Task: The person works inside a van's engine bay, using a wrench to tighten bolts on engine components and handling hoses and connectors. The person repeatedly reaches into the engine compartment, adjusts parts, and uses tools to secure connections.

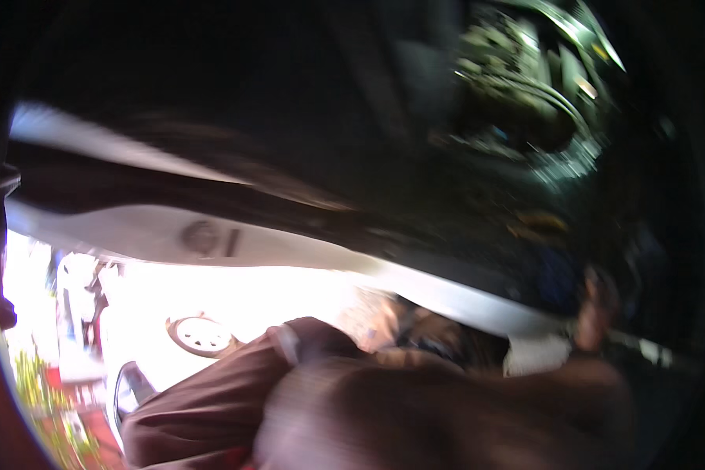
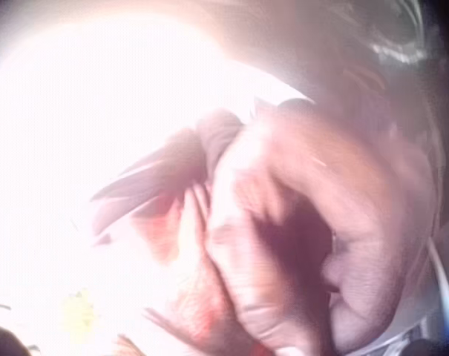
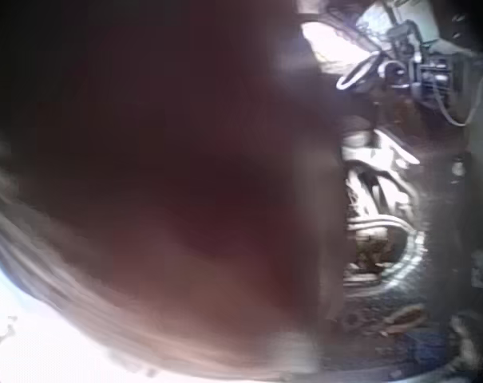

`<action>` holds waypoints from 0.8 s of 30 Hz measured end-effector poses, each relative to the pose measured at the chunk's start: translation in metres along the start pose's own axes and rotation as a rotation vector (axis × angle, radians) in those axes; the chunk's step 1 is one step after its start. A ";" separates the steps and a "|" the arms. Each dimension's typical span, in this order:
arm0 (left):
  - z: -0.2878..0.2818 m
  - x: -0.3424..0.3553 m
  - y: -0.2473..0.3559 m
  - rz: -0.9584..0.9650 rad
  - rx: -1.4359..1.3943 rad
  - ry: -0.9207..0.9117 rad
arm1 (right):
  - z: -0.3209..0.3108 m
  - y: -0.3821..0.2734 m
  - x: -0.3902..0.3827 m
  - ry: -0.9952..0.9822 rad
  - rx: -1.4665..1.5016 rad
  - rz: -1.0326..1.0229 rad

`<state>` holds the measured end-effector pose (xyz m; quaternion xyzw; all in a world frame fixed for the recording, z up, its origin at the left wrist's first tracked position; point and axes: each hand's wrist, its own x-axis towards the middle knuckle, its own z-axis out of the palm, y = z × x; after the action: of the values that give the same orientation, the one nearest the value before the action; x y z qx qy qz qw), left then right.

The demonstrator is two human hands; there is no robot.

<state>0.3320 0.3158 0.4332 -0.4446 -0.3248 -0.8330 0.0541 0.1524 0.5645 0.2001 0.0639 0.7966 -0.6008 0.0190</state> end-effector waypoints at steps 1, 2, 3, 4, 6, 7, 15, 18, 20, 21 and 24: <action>0.004 0.000 0.008 0.005 0.027 0.015 | 0.000 0.018 0.002 -0.030 -0.040 0.016; -0.001 -0.012 0.022 0.058 0.013 0.043 | -0.003 0.013 -0.013 -0.028 -0.071 -0.005; -0.004 -0.012 0.030 0.085 0.042 0.045 | 0.010 0.004 -0.003 -0.039 -0.043 -0.061; -0.011 0.000 0.026 0.084 0.074 0.068 | 0.020 0.005 0.021 -0.101 -0.032 -0.070; -0.021 0.000 0.029 0.068 0.128 0.108 | 0.030 0.028 0.024 -0.174 -0.019 -0.084; -0.025 0.006 0.024 0.070 0.133 0.095 | 0.031 0.016 0.023 -0.184 -0.064 -0.110; -0.030 0.031 0.024 0.121 0.206 0.016 | 0.071 0.025 0.037 -0.066 -0.119 -0.392; -0.034 0.042 0.022 0.149 0.224 -0.002 | 0.078 0.030 0.034 -0.118 -0.143 -0.256; -0.033 0.044 0.026 0.180 0.232 0.002 | 0.081 0.010 0.045 -0.214 -0.205 -0.228; -0.034 0.045 0.030 0.189 0.238 0.003 | 0.089 0.002 0.047 -0.248 -0.148 -0.218; -0.042 0.054 0.033 0.224 0.218 -0.002 | 0.107 -0.051 0.022 -0.305 0.007 -0.173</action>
<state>0.2825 0.2756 0.4744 -0.4702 -0.3616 -0.7813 0.1943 0.1193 0.4496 0.2164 -0.0965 0.7849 -0.6058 0.0876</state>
